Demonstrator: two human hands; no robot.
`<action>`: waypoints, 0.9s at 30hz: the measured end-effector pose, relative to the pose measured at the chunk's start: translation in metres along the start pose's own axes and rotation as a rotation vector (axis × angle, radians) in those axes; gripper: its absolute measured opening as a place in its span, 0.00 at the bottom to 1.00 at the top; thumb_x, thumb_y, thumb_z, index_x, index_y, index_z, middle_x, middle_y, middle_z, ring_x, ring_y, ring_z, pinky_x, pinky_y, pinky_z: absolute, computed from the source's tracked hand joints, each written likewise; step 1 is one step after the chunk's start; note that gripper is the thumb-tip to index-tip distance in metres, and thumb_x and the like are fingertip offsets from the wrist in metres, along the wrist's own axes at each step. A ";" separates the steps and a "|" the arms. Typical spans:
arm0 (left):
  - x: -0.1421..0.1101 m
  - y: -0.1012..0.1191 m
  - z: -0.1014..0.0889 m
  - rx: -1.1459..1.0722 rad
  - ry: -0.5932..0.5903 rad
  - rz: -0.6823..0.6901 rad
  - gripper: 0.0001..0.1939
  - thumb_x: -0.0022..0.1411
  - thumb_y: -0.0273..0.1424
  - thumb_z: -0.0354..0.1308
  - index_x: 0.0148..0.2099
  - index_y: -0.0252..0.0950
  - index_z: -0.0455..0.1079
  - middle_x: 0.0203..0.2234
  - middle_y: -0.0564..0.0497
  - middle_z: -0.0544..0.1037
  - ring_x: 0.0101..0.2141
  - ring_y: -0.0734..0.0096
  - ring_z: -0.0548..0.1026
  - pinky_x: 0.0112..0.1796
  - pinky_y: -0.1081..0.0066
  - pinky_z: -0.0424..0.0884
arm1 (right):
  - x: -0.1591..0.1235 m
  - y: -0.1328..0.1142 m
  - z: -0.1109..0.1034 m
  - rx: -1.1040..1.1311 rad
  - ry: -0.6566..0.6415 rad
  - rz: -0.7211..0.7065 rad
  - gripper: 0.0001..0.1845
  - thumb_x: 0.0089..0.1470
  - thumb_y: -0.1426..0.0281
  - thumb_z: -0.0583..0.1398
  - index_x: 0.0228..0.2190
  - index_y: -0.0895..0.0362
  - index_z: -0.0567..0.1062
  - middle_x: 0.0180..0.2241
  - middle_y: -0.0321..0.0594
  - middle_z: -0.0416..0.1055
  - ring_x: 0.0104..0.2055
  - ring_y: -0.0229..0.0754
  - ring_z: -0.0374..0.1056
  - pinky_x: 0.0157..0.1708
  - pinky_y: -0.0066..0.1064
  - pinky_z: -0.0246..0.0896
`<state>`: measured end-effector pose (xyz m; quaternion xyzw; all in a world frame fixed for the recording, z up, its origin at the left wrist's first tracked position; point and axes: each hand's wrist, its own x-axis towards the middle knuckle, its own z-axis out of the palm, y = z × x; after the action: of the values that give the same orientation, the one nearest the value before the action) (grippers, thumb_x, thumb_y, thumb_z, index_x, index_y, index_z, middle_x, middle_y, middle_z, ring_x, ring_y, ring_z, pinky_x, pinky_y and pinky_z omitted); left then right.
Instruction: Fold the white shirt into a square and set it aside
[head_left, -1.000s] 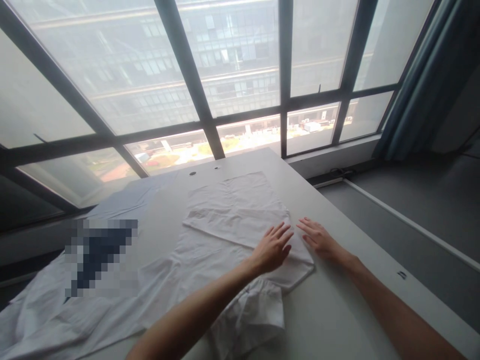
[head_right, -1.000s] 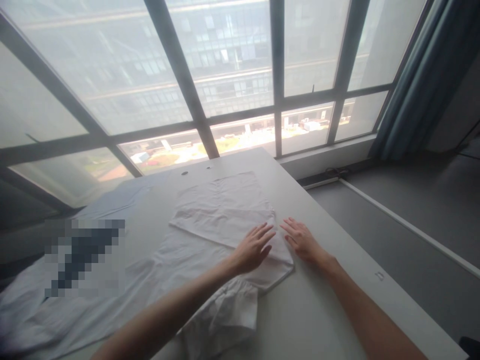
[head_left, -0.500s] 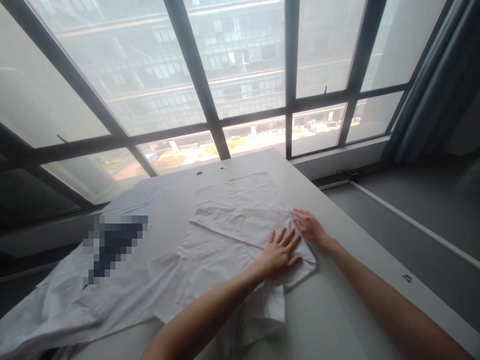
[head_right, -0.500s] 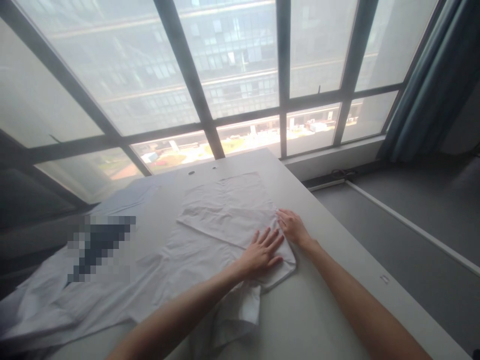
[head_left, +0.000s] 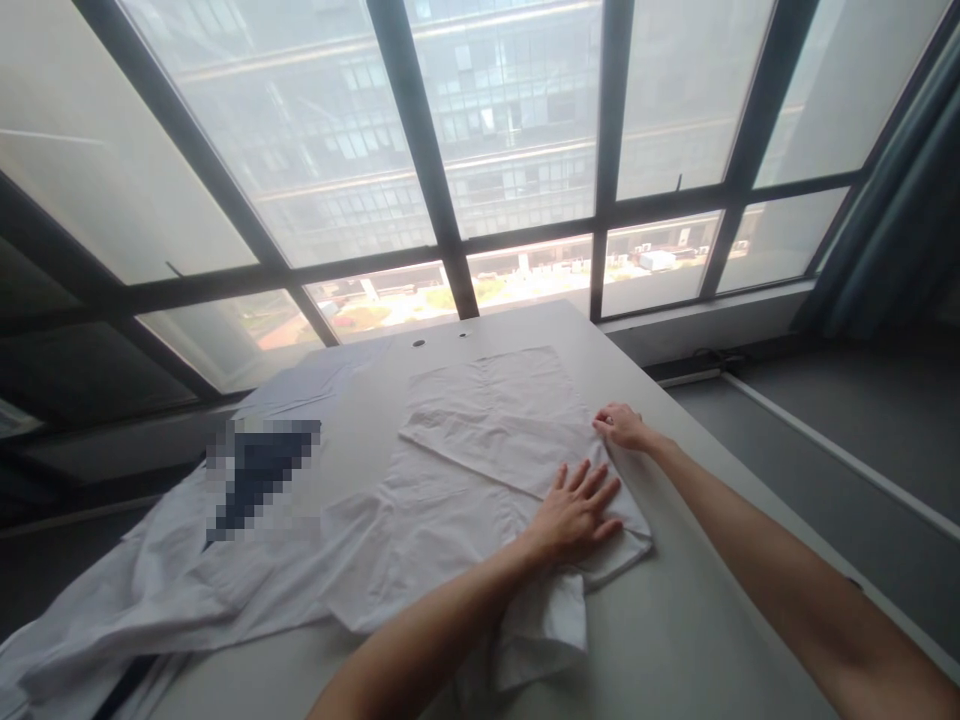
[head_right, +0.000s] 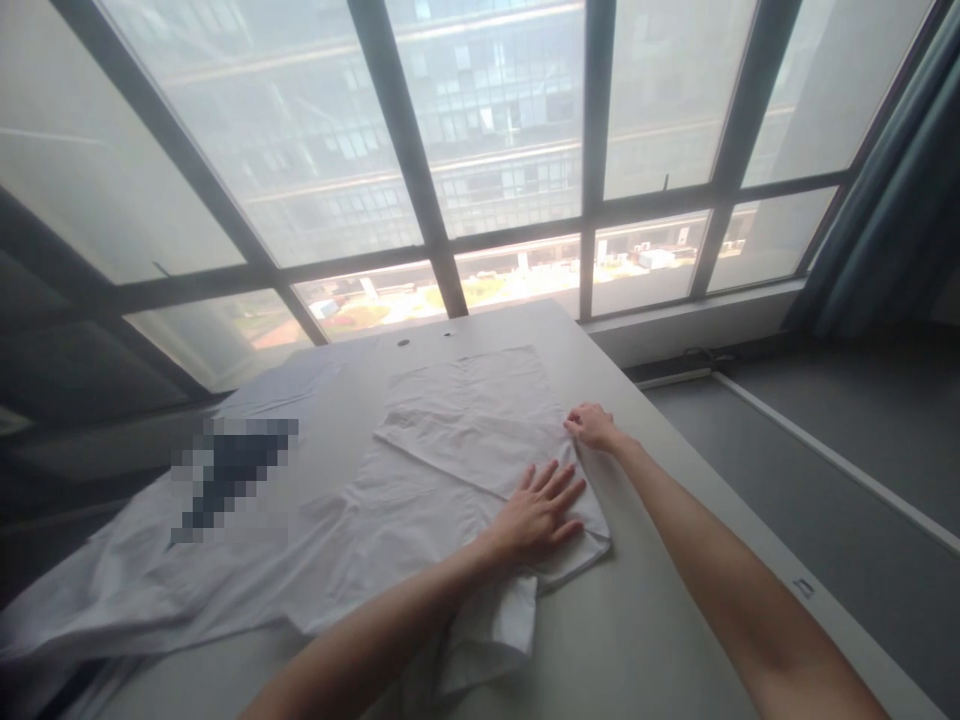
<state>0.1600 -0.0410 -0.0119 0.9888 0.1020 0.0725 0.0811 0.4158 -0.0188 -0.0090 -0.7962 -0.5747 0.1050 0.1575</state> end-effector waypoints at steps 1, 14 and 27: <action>0.000 0.000 0.000 -0.004 0.003 -0.001 0.35 0.72 0.54 0.41 0.74 0.45 0.49 0.72 0.47 0.50 0.71 0.49 0.44 0.65 0.43 0.44 | 0.002 -0.001 0.000 -0.010 -0.017 0.002 0.15 0.62 0.61 0.57 0.40 0.54 0.82 0.47 0.45 0.75 0.51 0.49 0.68 0.49 0.38 0.61; -0.004 -0.001 -0.006 -0.016 -0.008 0.090 0.32 0.74 0.53 0.37 0.74 0.49 0.49 0.72 0.47 0.51 0.71 0.51 0.44 0.64 0.39 0.43 | 0.010 -0.011 -0.003 -0.105 -0.005 -0.007 0.11 0.62 0.68 0.57 0.38 0.57 0.80 0.51 0.53 0.70 0.57 0.57 0.62 0.56 0.52 0.55; -0.003 0.001 -0.009 -0.027 0.096 0.206 0.26 0.73 0.47 0.48 0.68 0.49 0.63 0.66 0.45 0.63 0.69 0.44 0.50 0.64 0.41 0.48 | -0.031 -0.033 0.030 -0.050 -0.119 -0.307 0.31 0.68 0.59 0.45 0.68 0.54 0.56 0.72 0.46 0.42 0.74 0.52 0.35 0.68 0.58 0.30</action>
<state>0.1554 -0.0417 -0.0029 0.9883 0.0028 0.1289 0.0816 0.3664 -0.0344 -0.0254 -0.6951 -0.7002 0.1125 0.1176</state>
